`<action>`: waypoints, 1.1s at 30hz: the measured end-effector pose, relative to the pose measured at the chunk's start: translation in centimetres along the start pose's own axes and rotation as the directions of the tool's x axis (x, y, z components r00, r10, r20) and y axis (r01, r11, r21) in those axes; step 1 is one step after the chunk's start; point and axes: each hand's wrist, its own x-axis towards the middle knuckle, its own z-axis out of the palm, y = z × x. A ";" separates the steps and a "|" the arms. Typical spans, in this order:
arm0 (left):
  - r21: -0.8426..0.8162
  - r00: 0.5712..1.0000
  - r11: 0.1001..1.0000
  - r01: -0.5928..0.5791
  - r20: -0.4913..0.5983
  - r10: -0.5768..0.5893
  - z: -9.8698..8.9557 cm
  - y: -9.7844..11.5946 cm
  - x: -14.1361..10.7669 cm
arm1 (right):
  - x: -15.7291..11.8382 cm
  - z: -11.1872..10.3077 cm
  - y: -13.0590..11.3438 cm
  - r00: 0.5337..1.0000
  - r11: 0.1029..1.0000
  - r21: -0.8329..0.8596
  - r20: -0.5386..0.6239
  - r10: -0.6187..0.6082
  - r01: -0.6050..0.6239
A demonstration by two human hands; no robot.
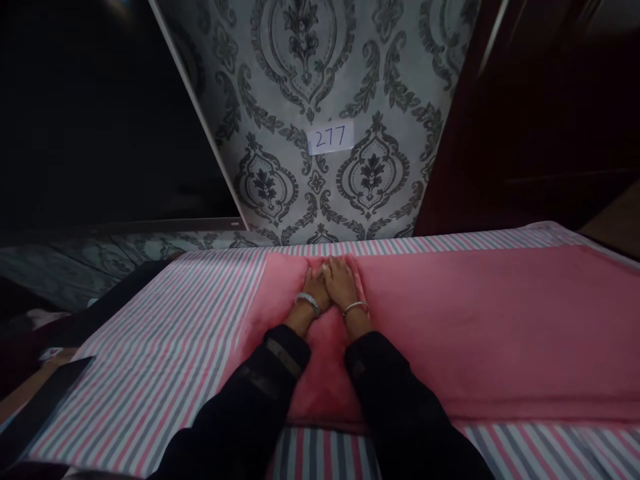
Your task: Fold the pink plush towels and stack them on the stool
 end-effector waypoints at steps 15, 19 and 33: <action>-0.099 0.899 0.897 0.432 -0.035 -0.437 -3.1 -11.3 -4.0 | 0.3 0.1 0.2 0.998 0.990 0.128 0.023 0.060 -0.062; -0.133 0.878 0.873 0.469 -0.036 -0.478 -3.0 -12.9 -4.5 | 0.6 0.4 1.4 0.991 0.903 0.417 -0.029 0.130 -0.106; 0.025 0.982 0.984 0.178 0.065 -0.179 -5.4 -0.7 0.2 | 0.8 0.0 0.6 0.890 0.410 0.907 -0.108 0.443 -0.094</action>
